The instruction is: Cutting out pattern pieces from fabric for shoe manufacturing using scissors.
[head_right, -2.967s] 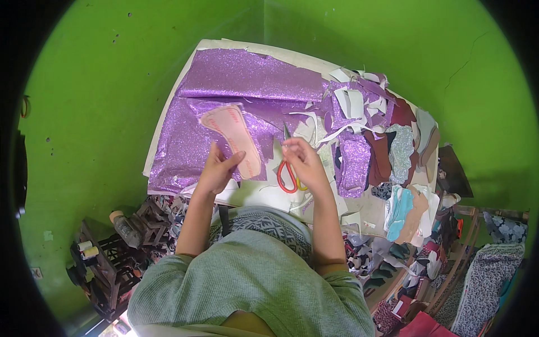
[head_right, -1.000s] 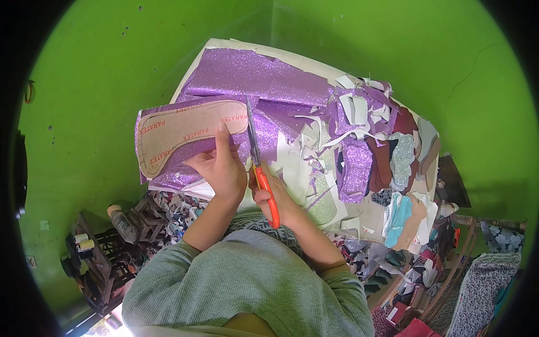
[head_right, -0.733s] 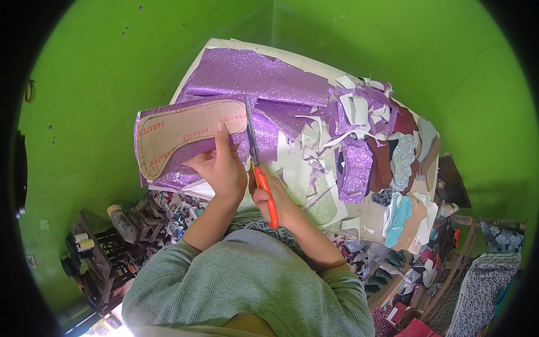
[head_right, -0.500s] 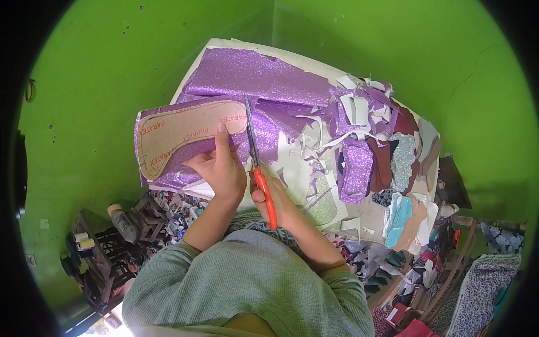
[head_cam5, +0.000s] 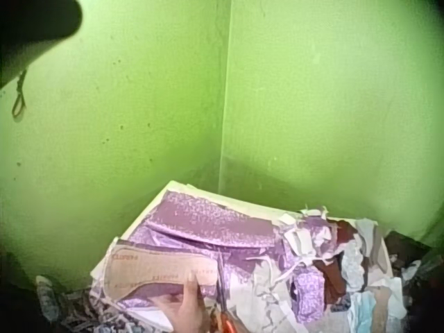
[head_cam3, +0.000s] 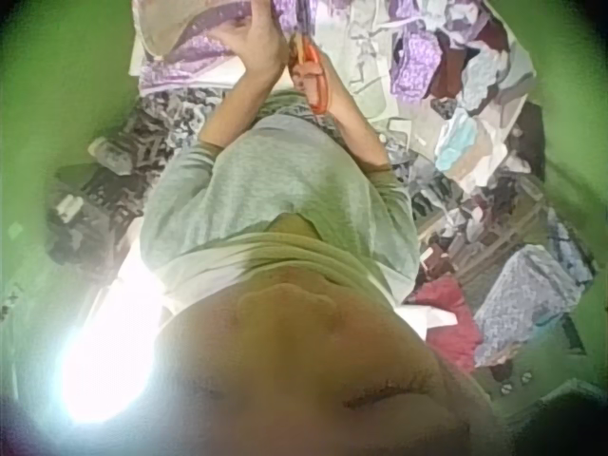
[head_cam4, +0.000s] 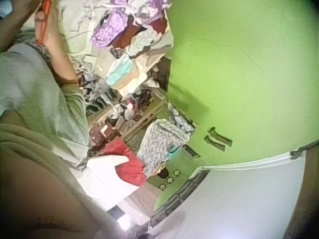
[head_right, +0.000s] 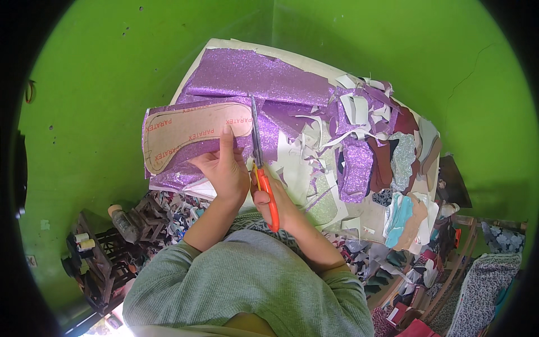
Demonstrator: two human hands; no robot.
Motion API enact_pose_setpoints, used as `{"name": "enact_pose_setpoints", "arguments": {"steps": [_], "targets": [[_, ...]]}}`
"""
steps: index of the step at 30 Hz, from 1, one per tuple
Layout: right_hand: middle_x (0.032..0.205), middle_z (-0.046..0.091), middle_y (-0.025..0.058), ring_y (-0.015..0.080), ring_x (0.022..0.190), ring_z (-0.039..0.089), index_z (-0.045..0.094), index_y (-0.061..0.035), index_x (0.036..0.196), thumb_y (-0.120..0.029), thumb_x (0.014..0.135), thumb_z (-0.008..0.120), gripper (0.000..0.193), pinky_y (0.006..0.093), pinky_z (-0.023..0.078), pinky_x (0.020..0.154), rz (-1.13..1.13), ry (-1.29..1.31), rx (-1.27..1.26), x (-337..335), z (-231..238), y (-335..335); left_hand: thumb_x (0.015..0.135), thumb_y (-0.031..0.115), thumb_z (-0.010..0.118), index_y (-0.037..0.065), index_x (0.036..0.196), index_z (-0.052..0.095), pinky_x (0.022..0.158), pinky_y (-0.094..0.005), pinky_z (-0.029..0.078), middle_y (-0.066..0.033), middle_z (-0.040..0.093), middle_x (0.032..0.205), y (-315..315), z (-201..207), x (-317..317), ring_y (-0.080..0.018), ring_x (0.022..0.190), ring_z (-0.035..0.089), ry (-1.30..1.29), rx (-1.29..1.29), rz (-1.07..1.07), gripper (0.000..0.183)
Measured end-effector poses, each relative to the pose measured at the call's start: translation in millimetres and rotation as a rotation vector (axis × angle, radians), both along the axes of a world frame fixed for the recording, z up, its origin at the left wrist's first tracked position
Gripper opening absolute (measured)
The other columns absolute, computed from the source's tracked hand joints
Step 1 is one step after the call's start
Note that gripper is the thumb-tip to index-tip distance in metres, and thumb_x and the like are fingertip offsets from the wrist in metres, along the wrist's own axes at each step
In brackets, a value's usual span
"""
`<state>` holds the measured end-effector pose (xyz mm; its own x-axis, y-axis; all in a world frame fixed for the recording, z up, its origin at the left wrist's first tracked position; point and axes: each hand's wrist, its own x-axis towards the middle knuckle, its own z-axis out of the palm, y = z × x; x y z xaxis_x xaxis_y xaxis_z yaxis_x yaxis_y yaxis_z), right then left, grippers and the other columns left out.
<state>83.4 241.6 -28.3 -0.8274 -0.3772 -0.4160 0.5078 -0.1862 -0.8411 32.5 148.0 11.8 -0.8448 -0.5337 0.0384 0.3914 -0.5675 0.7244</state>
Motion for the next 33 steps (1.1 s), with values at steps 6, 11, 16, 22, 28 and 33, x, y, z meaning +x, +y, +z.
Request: {"name": "enact_pose_setpoints", "arguments": {"steps": [6, 11, 16, 22, 28, 33], "targets": [[0.059, 0.03, -0.0051, 0.0051, 0.048, 0.027, 0.038, -0.013, 0.09, -0.025, 0.077, 0.047, 0.021, 0.0195, 0.021, 0.043, 0.052, 0.213, 0.09, -2, 10, -1, 0.082, -0.001, 0.057, 0.008, 0.109, 0.038, 0.061, -0.0217, 0.047, -0.0076, 0.054, 0.098, -1, 4, 0, -0.0092, 0.077, 0.056, -0.02, 0.025, 0.013, 0.034], [0.062, 0.03, -0.0047, 0.0046, 0.049, 0.025, 0.035, -0.0109, 0.088, -0.033, 0.074, 0.05, 0.031, 0.0194, 0.022, 0.043, 0.024, 0.018, -0.04, -4, 7, 3, 0.083, 0.001, 0.058, 0.004, 0.105, 0.04, 0.057, -0.0196, 0.044, -0.0078, 0.054, 0.093, -1, 2, 0, -0.0069, 0.073, 0.053, -0.012, 0.025, 0.014, 0.029], [0.065, 0.031, -0.0045, 0.0039, 0.05, 0.025, 0.035, -0.0117, 0.088, -0.038, 0.073, 0.05, 0.034, 0.0188, 0.021, 0.044, 0.05, 0.154, 0.052, -3, 14, 6, 0.082, -0.005, 0.055, 0.011, 0.116, 0.038, 0.073, -0.0247, 0.05, -0.0069, 0.054, 0.104, -4, -7, 0, -0.0116, 0.088, 0.057, 0.009, -0.036, -0.019, 0.041], [0.065, 0.03, -0.0043, 0.0043, 0.05, 0.025, 0.034, -0.0114, 0.088, -0.032, 0.071, 0.051, 0.032, 0.0188, 0.021, 0.043, 0.056, 0.135, 0.021, 2, 23, 7, 0.082, -0.003, 0.058, 0.004, 0.11, 0.035, 0.063, -0.0206, 0.044, -0.0085, 0.053, 0.099, 2, 3, 1, -0.008, 0.078, 0.053, 0.045, 0.017, 0.043, 0.037], [0.064, 0.031, -0.0045, 0.0041, 0.048, 0.025, 0.035, -0.0129, 0.087, -0.021, 0.075, 0.047, 0.019, 0.0189, 0.02, 0.042, 0.028, -0.127, -0.084, -4, 10, 14, 0.081, -0.007, 0.054, 0.01, 0.115, 0.035, 0.073, -0.0243, 0.05, -0.0074, 0.053, 0.105, -2, -8, 1, -0.0119, 0.089, 0.057, 0.037, 0.0, -0.031, 0.043], [0.063, 0.031, -0.0049, 0.0034, 0.047, 0.025, 0.035, -0.0137, 0.086, -0.017, 0.075, 0.045, 0.016, 0.0181, 0.02, 0.042, 0.045, 0.14, 0.006, 3, 21, 11, 0.081, -0.007, 0.055, 0.009, 0.114, 0.035, 0.074, -0.0248, 0.05, -0.0084, 0.053, 0.104, -6, -12, 2, -0.0125, 0.089, 0.057, 0.041, 0.011, -0.064, 0.041]]}}
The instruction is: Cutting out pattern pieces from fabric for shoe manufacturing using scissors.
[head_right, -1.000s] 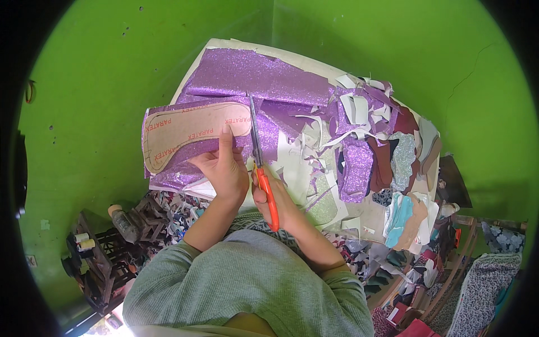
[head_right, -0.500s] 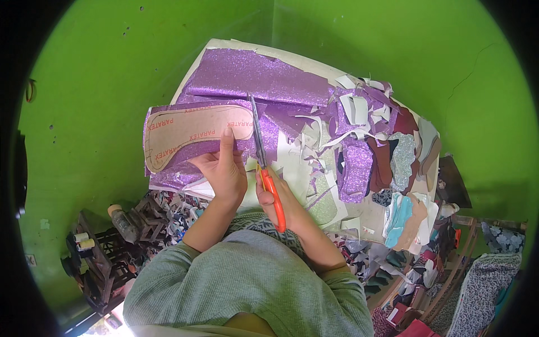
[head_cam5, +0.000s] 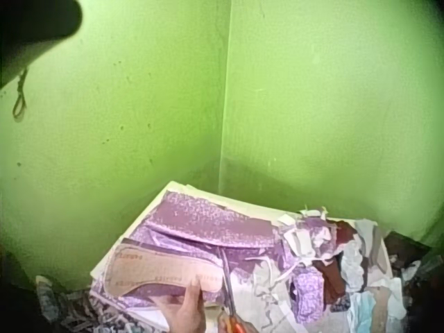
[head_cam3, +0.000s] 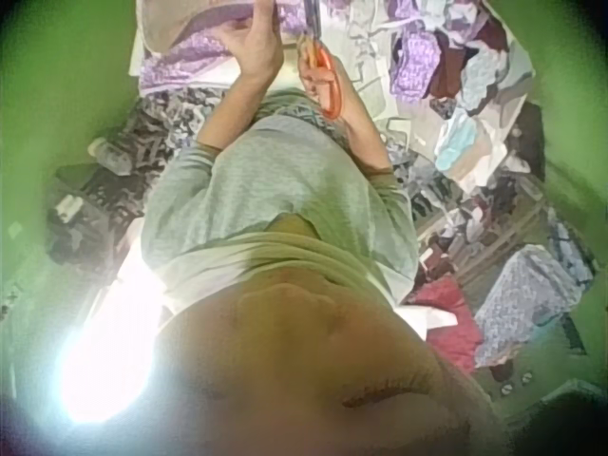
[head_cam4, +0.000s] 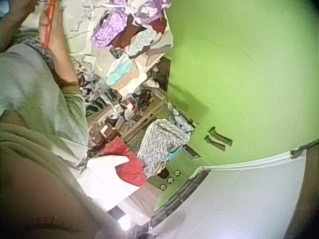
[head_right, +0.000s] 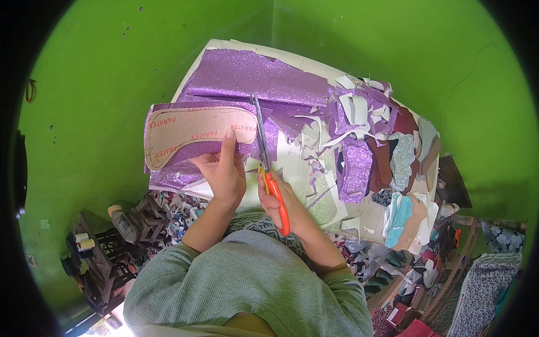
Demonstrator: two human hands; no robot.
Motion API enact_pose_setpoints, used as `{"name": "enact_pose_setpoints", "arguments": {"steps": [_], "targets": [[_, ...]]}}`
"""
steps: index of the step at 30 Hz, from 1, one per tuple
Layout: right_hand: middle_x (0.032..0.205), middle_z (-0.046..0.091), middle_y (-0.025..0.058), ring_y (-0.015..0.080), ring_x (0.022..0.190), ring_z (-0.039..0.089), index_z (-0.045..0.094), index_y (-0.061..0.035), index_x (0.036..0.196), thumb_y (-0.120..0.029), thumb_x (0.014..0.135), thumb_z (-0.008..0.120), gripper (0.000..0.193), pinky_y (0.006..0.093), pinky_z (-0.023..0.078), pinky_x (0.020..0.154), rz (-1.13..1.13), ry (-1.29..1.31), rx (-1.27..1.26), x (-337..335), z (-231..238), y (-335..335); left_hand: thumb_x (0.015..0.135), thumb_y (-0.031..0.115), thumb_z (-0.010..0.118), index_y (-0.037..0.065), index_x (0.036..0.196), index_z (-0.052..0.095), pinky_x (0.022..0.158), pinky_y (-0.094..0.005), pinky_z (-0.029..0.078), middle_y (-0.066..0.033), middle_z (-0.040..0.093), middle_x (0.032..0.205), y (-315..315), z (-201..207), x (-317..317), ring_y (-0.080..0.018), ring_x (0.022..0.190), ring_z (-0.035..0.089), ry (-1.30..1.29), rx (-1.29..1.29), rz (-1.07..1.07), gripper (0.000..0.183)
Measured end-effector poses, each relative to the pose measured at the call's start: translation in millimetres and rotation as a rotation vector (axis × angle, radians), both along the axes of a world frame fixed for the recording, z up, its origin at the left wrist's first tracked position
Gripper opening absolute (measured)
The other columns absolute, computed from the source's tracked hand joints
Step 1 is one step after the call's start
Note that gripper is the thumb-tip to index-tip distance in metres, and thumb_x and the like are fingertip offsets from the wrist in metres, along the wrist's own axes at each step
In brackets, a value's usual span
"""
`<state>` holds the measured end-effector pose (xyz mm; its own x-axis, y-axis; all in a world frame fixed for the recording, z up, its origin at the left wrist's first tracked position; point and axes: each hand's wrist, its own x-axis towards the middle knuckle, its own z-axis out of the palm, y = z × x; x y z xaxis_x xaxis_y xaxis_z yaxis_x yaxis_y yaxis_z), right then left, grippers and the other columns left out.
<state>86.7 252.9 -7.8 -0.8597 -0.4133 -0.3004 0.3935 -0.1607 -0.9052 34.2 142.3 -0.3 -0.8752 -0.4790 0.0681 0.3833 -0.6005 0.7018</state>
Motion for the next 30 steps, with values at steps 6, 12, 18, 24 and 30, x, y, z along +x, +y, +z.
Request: {"name": "enact_pose_setpoints", "arguments": {"steps": [6, 12, 18, 24, 30], "targets": [[0.063, 0.031, -0.0047, 0.0041, 0.047, 0.027, 0.036, -0.013, 0.088, -0.016, 0.071, 0.047, 0.02, 0.0189, 0.021, 0.041, 0.026, 0.101, 0.053, 4, 7, 7, 0.08, -0.008, 0.056, 0.009, 0.115, 0.034, 0.075, -0.027, 0.05, -0.0096, 0.052, 0.107, -6, 4, 2, -0.0141, 0.091, 0.057, -0.017, -0.032, -0.06, 0.045], [0.065, 0.05, 0.0098, 0.0172, 0.054, 0.048, 0.041, 0.0023, 0.101, -0.009, 0.08, 0.039, 0.024, 0.0269, 0.04, 0.053, 0.091, 0.236, 0.299, 4, -8, 36, 0.078, -0.005, 0.06, 0.006, 0.116, 0.028, 0.074, -0.027, 0.049, -0.0111, 0.052, 0.104, -20, 9, 3, -0.0148, 0.089, 0.056, -0.052, -0.126, -0.158, 0.051], [0.069, 0.05, 0.0098, 0.0167, 0.059, 0.047, 0.041, 0.0037, 0.103, -0.007, 0.072, 0.04, 0.033, 0.027, 0.039, 0.054, 0.105, -0.049, 0.276, 3, 11, 44, 0.077, -0.004, 0.062, 0.002, 0.115, 0.025, 0.068, -0.0241, 0.049, -0.0136, 0.052, 0.101, -31, 19, 2, -0.0146, 0.085, 0.056, -0.041, -0.191, -0.194, 0.053], [0.067, 0.047, 0.0092, 0.0149, 0.058, 0.045, 0.042, 0.0027, 0.099, -0.011, 0.064, 0.041, 0.038, 0.0267, 0.038, 0.053, 0.158, 0.062, 0.196, 9, 3, 43, 0.077, -0.004, 0.061, 0.002, 0.114, 0.025, 0.066, -0.0239, 0.05, -0.0126, 0.051, 0.101, -32, 17, 5, -0.0141, 0.085, 0.056, -0.028, -0.3, -0.193, 0.052], [0.062, 0.048, 0.0083, 0.0165, 0.052, 0.046, 0.042, 0.0017, 0.093, -0.017, 0.073, 0.041, 0.027, 0.0289, 0.038, 0.05, 0.139, 0.079, 0.254, 10, 5, 40, 0.077, -0.005, 0.061, 0.002, 0.114, 0.025, 0.066, -0.0238, 0.05, -0.0122, 0.051, 0.101, -32, 16, 5, -0.014, 0.085, 0.055, -0.027, -0.256, -0.199, 0.051]]}}
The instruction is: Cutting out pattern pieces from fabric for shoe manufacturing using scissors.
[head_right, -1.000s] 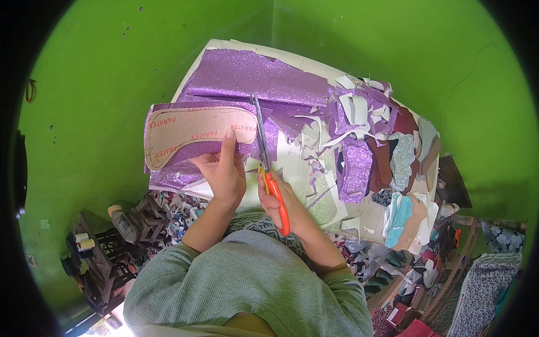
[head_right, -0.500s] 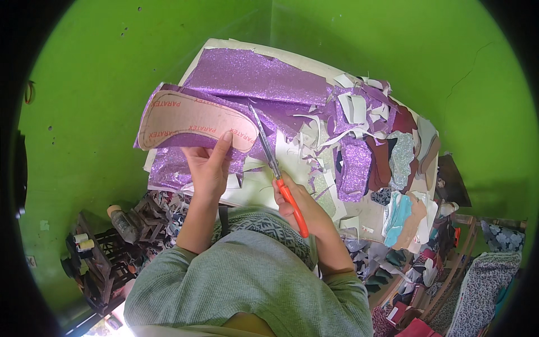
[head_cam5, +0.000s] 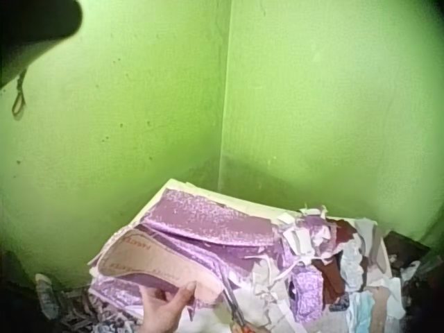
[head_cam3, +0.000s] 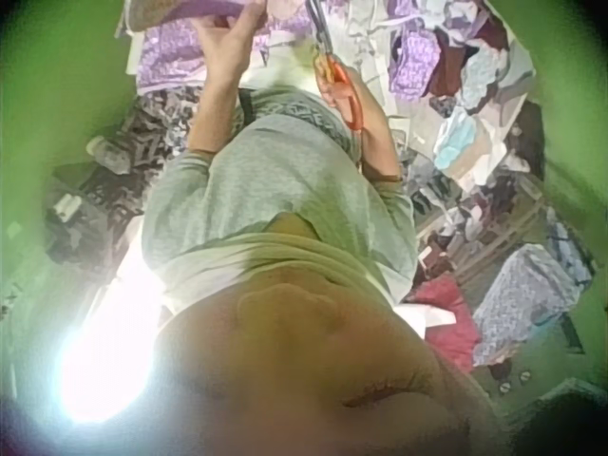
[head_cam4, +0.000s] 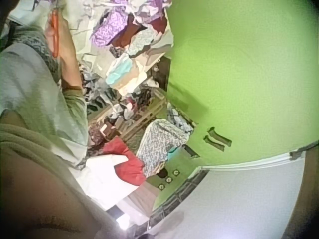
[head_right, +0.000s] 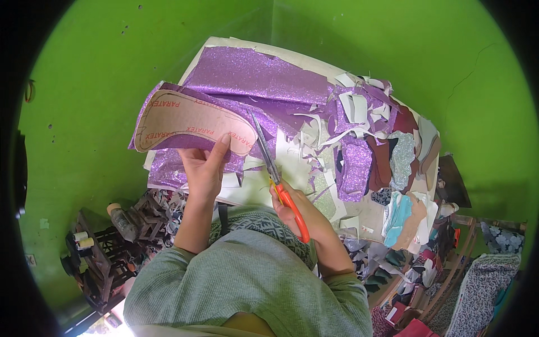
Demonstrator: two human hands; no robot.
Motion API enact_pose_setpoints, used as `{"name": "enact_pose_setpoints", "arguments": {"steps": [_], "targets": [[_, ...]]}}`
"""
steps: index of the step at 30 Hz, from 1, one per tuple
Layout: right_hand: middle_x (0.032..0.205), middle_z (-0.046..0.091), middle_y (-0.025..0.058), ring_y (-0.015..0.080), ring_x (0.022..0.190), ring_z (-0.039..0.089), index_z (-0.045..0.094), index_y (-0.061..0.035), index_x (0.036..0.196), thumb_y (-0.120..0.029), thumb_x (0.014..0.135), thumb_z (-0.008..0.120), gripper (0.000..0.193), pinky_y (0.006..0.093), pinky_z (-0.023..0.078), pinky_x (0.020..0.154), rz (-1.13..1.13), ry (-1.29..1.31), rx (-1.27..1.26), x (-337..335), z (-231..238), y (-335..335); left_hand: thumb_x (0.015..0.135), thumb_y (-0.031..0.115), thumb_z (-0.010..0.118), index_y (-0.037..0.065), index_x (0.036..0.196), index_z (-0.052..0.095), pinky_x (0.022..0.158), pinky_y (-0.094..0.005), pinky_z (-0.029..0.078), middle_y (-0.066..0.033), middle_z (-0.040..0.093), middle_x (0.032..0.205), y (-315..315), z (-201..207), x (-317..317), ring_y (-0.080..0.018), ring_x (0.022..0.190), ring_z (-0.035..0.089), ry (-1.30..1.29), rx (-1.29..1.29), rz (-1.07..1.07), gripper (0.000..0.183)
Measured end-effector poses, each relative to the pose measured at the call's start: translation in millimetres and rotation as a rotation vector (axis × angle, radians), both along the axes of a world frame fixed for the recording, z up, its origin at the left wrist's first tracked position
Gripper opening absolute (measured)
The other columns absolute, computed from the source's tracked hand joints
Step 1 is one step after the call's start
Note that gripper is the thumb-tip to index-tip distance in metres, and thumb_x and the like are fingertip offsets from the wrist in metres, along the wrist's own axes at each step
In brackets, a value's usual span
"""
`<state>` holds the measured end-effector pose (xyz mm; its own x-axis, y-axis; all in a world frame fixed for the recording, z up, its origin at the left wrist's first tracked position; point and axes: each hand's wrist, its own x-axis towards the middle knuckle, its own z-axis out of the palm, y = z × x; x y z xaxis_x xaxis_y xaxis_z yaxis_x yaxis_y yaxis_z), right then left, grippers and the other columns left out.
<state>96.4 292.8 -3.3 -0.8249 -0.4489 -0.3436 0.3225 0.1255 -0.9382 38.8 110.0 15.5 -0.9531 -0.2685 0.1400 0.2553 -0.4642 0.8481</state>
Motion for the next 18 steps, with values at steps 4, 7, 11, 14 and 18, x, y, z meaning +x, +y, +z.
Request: {"name": "enact_pose_setpoints", "arguments": {"steps": [4, 7, 11, 14, 18], "targets": [[0.061, 0.048, 0.0083, 0.018, 0.05, 0.047, 0.042, 0.0014, 0.092, -0.021, 0.077, 0.04, 0.026, 0.0299, 0.038, 0.049, 0.023, 0.058, 0.048, 1, 4, 0, 0.077, -0.005, 0.061, 0.003, 0.114, 0.026, 0.067, -0.0245, 0.05, -0.0121, 0.051, 0.102, -2, -1, 0, -0.0143, 0.086, 0.056, 0.01, -0.021, 0.013, 0.052], [0.061, 0.048, 0.0088, 0.0186, 0.051, 0.047, 0.042, 0.0017, 0.092, -0.023, 0.078, 0.04, 0.028, 0.0299, 0.038, 0.05, 0.034, 0.086, 0.091, 2, 9, 0, 0.077, -0.005, 0.061, 0.003, 0.114, 0.026, 0.066, -0.0247, 0.05, -0.0126, 0.051, 0.103, -6, -1, -1, -0.0148, 0.086, 0.056, 0.01, -0.045, -0.029, 0.052], [0.063, 0.048, 0.0077, 0.0176, 0.052, 0.046, 0.042, 0.0018, 0.092, -0.024, 0.078, 0.038, 0.03, 0.0286, 0.037, 0.05, 0.049, 0.085, 0.098, 3, 5, 6, 0.077, -0.005, 0.061, 0.002, 0.115, 0.026, 0.065, -0.0246, 0.05, -0.013, 0.051, 0.103, -14, 3, -2, -0.0153, 0.087, 0.056, -0.011, -0.113, -0.105, 0.052], [0.064, 0.044, 0.0031, 0.0119, 0.05, 0.04, 0.043, -0.0016, 0.092, -0.023, 0.071, 0.043, 0.03, 0.024, 0.032, 0.047, -0.022, -0.022, 0.063, 6, 12, -1, 0.077, -0.005, 0.061, 0.002, 0.116, 0.027, 0.067, -0.0253, 0.05, -0.013, 0.052, 0.103, -18, 4, -2, -0.0161, 0.088, 0.056, -0.013, -0.108, -0.135, 0.052], [0.063, 0.041, 0.0, 0.0077, 0.047, 0.034, 0.044, -0.005, 0.091, -0.024, 0.061, 0.053, 0.036, 0.0201, 0.027, 0.042, -0.065, -0.143, -0.016, 8, 4, 1, 0.077, -0.005, 0.061, 0.001, 0.117, 0.029, 0.074, -0.0272, 0.049, -0.013, 0.051, 0.105, -23, 3, -2, -0.0176, 0.093, 0.056, -0.053, -0.168, -0.19, 0.052]]}}
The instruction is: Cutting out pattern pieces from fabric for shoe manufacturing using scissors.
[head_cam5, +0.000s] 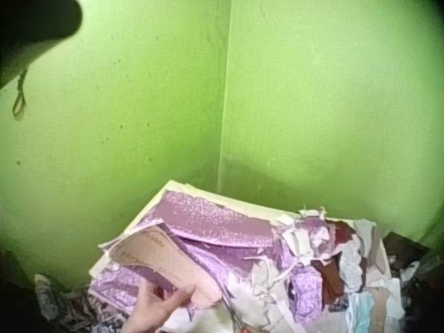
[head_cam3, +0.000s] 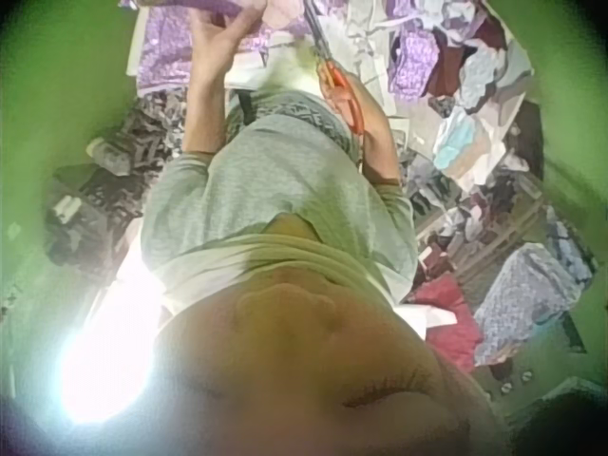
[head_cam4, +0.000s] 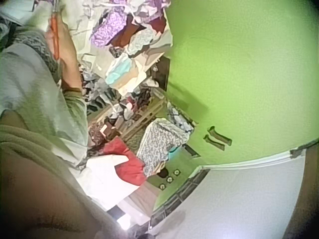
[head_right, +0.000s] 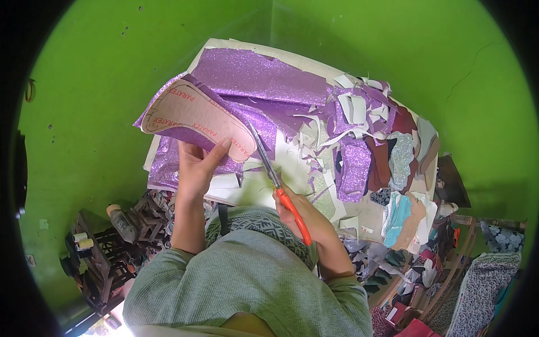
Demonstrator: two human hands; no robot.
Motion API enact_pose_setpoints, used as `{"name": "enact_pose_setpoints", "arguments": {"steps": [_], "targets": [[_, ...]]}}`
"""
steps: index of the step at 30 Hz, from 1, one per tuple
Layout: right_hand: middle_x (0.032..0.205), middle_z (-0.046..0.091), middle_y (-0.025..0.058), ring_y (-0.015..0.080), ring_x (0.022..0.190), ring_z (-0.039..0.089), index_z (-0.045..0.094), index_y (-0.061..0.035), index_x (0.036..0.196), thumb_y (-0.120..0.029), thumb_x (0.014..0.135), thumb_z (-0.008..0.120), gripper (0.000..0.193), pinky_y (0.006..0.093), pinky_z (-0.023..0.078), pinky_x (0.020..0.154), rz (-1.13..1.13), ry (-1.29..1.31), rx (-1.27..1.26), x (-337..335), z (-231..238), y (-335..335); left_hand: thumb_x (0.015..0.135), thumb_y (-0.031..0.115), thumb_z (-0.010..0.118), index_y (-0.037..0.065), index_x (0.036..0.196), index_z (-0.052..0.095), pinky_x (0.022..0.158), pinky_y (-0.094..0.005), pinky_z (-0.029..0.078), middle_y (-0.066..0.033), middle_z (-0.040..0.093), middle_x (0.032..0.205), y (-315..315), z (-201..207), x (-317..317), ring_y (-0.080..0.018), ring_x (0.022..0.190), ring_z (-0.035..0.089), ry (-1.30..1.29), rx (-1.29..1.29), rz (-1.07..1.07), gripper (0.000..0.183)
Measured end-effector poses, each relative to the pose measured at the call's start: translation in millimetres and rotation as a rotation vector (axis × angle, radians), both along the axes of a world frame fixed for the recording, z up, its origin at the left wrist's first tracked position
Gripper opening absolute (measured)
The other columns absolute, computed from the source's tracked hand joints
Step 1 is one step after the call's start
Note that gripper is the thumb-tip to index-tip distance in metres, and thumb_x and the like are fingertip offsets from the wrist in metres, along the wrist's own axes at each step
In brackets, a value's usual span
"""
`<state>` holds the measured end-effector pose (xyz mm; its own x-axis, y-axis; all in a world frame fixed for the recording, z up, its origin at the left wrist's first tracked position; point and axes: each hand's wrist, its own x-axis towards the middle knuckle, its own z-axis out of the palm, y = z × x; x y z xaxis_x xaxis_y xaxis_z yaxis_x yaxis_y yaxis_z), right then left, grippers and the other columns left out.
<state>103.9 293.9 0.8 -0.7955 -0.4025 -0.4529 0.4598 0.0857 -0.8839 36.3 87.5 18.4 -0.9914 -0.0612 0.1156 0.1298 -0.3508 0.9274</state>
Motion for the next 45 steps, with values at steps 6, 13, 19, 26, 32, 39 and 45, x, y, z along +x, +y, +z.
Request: {"name": "enact_pose_setpoints", "arguments": {"steps": [6, 13, 19, 26, 32, 39, 45], "targets": [[0.063, 0.04, 0.0008, 0.0082, 0.046, 0.035, 0.043, -0.005, 0.088, -0.028, 0.057, 0.057, 0.04, 0.0214, 0.026, 0.039, -0.009, -0.028, -0.028, 2, 1, 1, 0.076, -0.007, 0.061, 0.001, 0.121, 0.028, 0.081, -0.0281, 0.047, -0.0124, 0.051, 0.109, -6, -3, 0, -0.0176, 0.099, 0.053, -0.021, -0.017, -0.026, 0.056], [0.064, 0.041, -0.0001, 0.0074, 0.048, 0.036, 0.043, -0.0055, 0.088, -0.028, 0.059, 0.057, 0.04, 0.0213, 0.027, 0.041, -0.041, -0.148, -0.004, 2, 2, -3, 0.076, -0.007, 0.061, 0.001, 0.121, 0.03, 0.085, -0.028, 0.044, -0.0124, 0.05, 0.111, -9, 1, 1, -0.0167, 0.102, 0.051, -0.023, -0.117, -0.082, 0.055], [0.063, 0.039, -0.0012, 0.0071, 0.048, 0.035, 0.042, -0.0055, 0.089, -0.031, 0.061, 0.058, 0.041, 0.0211, 0.027, 0.042, 0.01, -0.053, -0.093, 5, -7, 2, 0.076, -0.007, 0.061, 0.001, 0.122, 0.03, 0.085, -0.0277, 0.044, -0.0114, 0.05, 0.112, -8, -2, 1, -0.0162, 0.102, 0.051, -0.025, -0.044, -0.08, 0.056], [0.063, 0.039, -0.0006, 0.0072, 0.047, 0.035, 0.042, -0.0058, 0.088, -0.027, 0.064, 0.055, 0.035, 0.0203, 0.027, 0.042, 0.02, -0.039, -0.008, 2, 6, -1, 0.075, -0.006, 0.062, 0.001, 0.122, 0.03, 0.085, -0.0278, 0.044, -0.011, 0.05, 0.111, -12, -4, 1, -0.0159, 0.102, 0.051, -0.052, -0.033, -0.086, 0.058], [0.064, 0.04, -0.0013, 0.0066, 0.047, 0.035, 0.043, -0.0063, 0.089, -0.023, 0.068, 0.053, 0.029, 0.0203, 0.027, 0.042, 0.044, -0.047, -0.006, 2, 2, 1, 0.074, -0.005, 0.064, 0.001, 0.123, 0.03, 0.085, -0.0287, 0.044, -0.0104, 0.051, 0.111, -10, -3, 1, -0.0156, 0.102, 0.051, -0.06, -0.074, -0.115, 0.06], [0.063, 0.042, -0.001, 0.0066, 0.045, 0.037, 0.042, -0.0065, 0.087, -0.021, 0.061, 0.061, 0.035, 0.0198, 0.027, 0.039, -0.019, -0.181, -0.189, 4, -10, 7, 0.074, -0.004, 0.064, 0.001, 0.123, 0.03, 0.085, -0.0287, 0.043, -0.0108, 0.051, 0.112, -12, -7, 1, -0.0162, 0.102, 0.052, -0.09, -0.053, -0.13, 0.06], [0.064, 0.041, -0.0017, 0.007, 0.048, 0.035, 0.045, -0.0067, 0.092, -0.029, 0.067, 0.055, 0.035, 0.0204, 0.027, 0.044, 0.002, -0.221, -0.051, 4, -6, 6, 0.073, -0.005, 0.063, 0.001, 0.126, 0.028, 0.086, -0.0292, 0.043, -0.0112, 0.05, 0.114, -10, -7, 0, -0.0169, 0.104, 0.051, -0.125, -0.064, -0.181, 0.064]]}}
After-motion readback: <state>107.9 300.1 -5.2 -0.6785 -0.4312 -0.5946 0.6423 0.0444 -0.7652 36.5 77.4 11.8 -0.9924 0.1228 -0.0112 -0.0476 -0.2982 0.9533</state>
